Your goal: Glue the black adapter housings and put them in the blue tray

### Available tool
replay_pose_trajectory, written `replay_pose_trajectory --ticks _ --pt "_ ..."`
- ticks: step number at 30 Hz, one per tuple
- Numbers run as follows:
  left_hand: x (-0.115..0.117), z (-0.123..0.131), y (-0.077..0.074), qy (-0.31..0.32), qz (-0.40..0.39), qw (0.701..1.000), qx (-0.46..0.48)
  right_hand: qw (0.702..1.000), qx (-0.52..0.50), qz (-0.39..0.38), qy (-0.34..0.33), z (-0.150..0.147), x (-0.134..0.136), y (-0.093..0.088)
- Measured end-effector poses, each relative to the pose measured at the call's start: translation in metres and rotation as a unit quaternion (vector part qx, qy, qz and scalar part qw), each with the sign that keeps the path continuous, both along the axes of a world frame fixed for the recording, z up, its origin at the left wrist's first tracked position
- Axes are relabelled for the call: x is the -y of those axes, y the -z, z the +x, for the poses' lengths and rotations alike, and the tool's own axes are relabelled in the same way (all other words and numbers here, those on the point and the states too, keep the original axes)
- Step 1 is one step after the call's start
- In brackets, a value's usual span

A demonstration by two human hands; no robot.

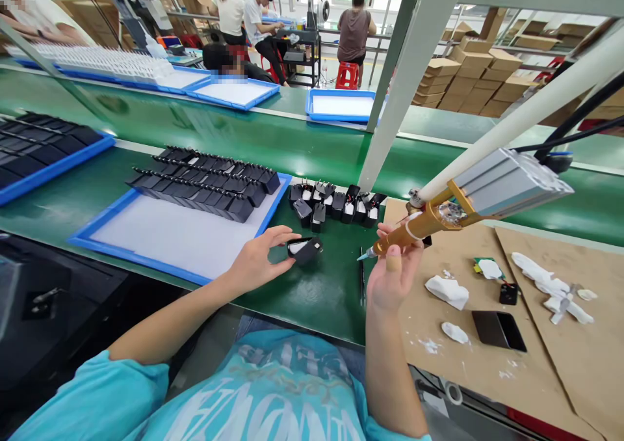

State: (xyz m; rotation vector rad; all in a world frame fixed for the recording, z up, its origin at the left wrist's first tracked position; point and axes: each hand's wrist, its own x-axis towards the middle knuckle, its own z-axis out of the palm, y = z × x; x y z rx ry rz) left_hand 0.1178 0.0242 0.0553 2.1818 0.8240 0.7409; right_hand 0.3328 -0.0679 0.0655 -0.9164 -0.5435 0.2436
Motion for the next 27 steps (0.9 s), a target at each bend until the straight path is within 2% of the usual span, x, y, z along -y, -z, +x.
replay_pose_trajectory --ticks 2,4,7,9,12,15,21,27 --pt "0.001 -0.001 -0.004 -0.002 -0.124 0.991 0.045 0.999 0.016 -0.02 0.022 0.0 -0.001 0.002" --pt "0.003 0.0 -0.003 0.012 -0.279 0.952 0.125 0.998 0.032 -0.037 0.034 0.0 -0.001 0.004" --pt "0.008 0.006 0.005 0.026 -0.473 0.842 0.258 0.996 0.052 -0.057 0.036 0.003 -0.001 0.008" --pt "0.012 0.012 0.011 0.016 -0.542 0.778 0.317 0.996 0.06 -0.068 0.027 0.006 -0.001 0.011" --pt "0.017 0.021 0.017 -0.019 -0.597 0.717 0.36 0.995 0.066 -0.074 0.012 0.01 0.0 0.013" --pt "0.02 0.027 0.018 -0.048 -0.634 0.678 0.369 0.994 0.063 -0.083 0.019 0.012 0.002 0.016" --pt "0.019 0.033 0.017 -0.057 -0.682 0.637 0.354 0.995 0.05 -0.087 0.021 0.014 0.003 0.02" --pt "0.019 0.037 0.009 -0.046 -0.705 0.607 0.365 0.995 0.056 -0.077 0.03 0.014 0.002 0.018"
